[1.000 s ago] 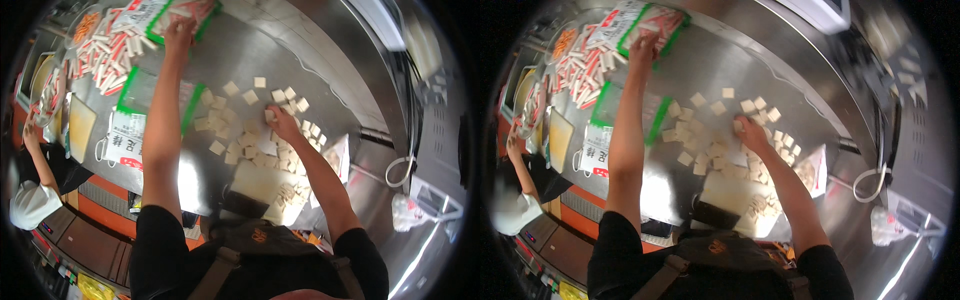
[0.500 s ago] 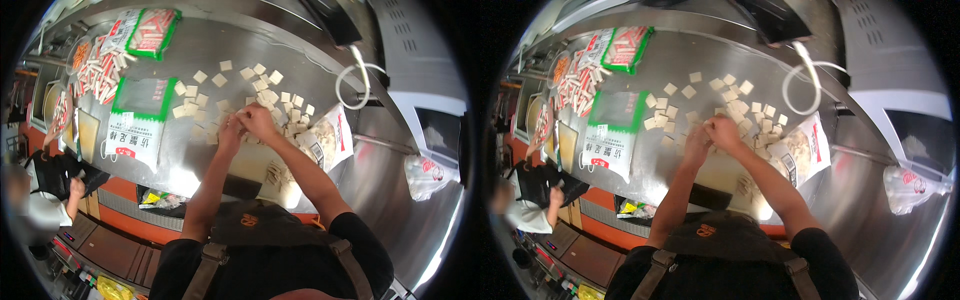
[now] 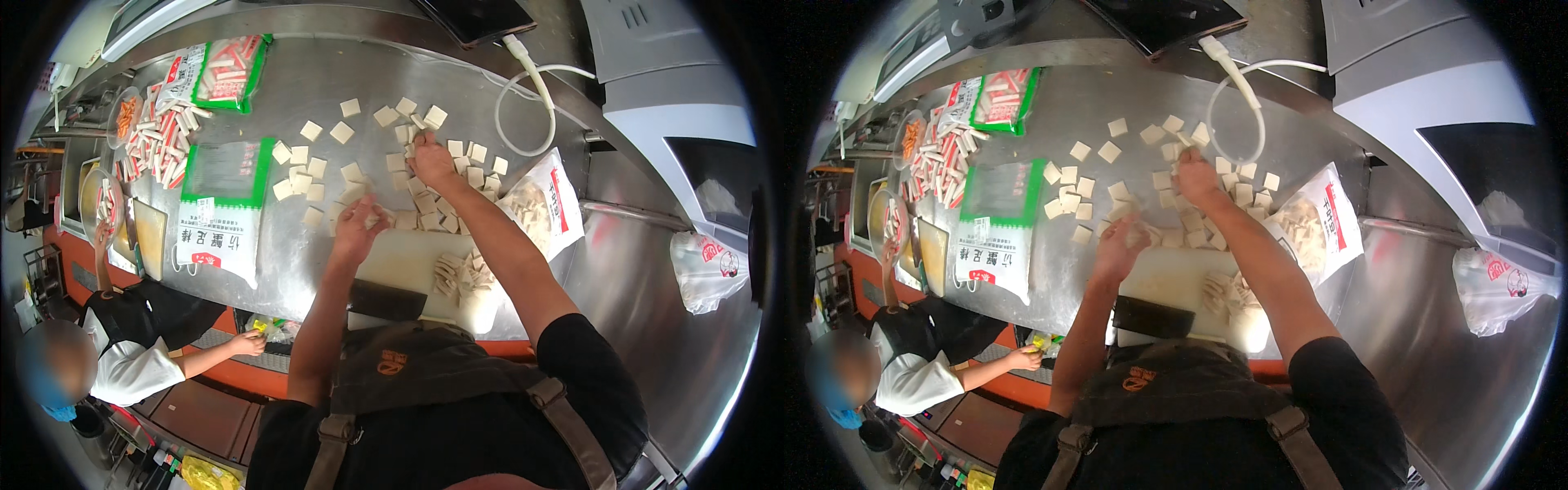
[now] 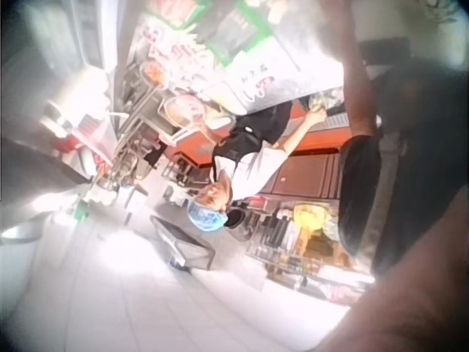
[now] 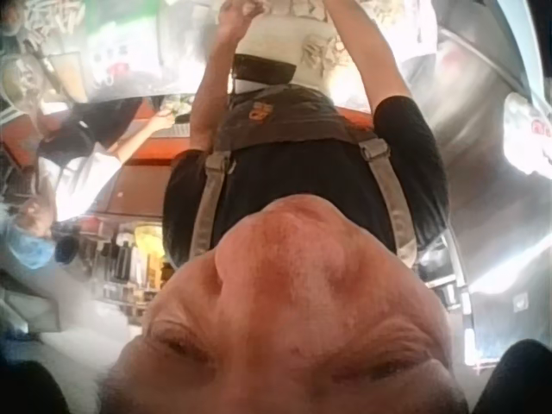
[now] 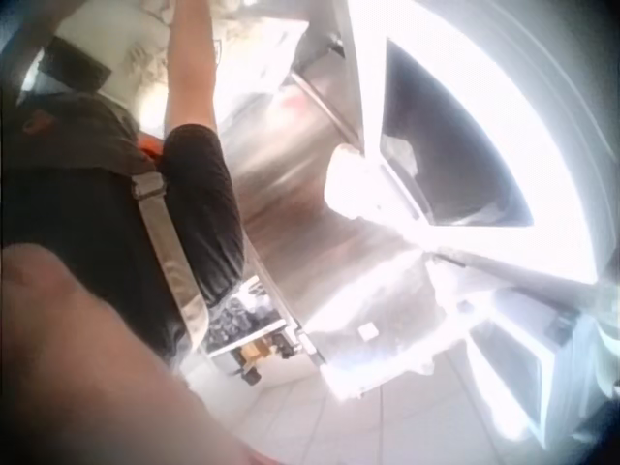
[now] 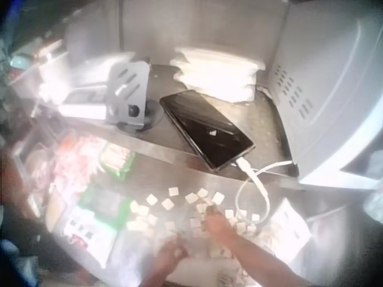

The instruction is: The person repeatedly cuts blocks of tofu into small cubes using a cleaver on a cutting board. They gather the cut pieces and transfer them into a plastic bag. Another person is visible in the background handling packaged food items.

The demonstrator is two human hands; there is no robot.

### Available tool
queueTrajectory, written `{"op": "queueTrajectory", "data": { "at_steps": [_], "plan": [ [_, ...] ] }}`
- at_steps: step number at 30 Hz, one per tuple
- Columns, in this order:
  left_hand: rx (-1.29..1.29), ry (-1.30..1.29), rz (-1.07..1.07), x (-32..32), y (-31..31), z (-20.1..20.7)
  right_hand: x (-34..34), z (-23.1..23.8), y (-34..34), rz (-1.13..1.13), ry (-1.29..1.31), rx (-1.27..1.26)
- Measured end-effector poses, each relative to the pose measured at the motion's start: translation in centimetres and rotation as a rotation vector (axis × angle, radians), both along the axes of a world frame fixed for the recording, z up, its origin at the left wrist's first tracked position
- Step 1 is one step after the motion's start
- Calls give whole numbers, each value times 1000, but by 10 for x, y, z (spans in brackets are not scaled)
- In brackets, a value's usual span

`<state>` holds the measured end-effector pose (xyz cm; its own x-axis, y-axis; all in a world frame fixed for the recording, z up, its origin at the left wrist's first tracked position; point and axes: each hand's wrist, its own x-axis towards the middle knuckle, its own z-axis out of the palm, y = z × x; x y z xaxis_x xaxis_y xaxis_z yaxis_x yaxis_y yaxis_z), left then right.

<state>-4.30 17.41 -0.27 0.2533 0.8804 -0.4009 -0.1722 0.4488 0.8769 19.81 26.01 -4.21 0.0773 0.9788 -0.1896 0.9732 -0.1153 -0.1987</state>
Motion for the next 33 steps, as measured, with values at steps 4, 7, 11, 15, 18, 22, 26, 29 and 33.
{"op": "queueTrajectory", "data": {
  "at_steps": [4,7,11,15,18,22,26,29,33],
  "plan": [
    [194,100,-60,3,4,-4,20,-15,1,110,75,107],
    [252,115,-62,11,10,-1,30,-10,-3,32,324,172],
    [66,-53,22,29,17,1,8,39,-26,-261,800,-72],
    [-302,-395,107,50,19,3,-41,67,-63,-59,713,-13],
    [-292,-328,77,47,16,12,-56,67,-81,61,619,91],
    [-300,-360,32,22,7,-1,-57,77,-89,143,739,-52],
    [-229,-319,22,7,-1,-10,-36,65,-56,107,743,-234],
    [-163,-334,44,-2,-8,-23,-17,24,-28,-31,411,44],
    [-391,-577,173,-2,5,-7,-15,-10,-21,70,141,164]
  ]
}}
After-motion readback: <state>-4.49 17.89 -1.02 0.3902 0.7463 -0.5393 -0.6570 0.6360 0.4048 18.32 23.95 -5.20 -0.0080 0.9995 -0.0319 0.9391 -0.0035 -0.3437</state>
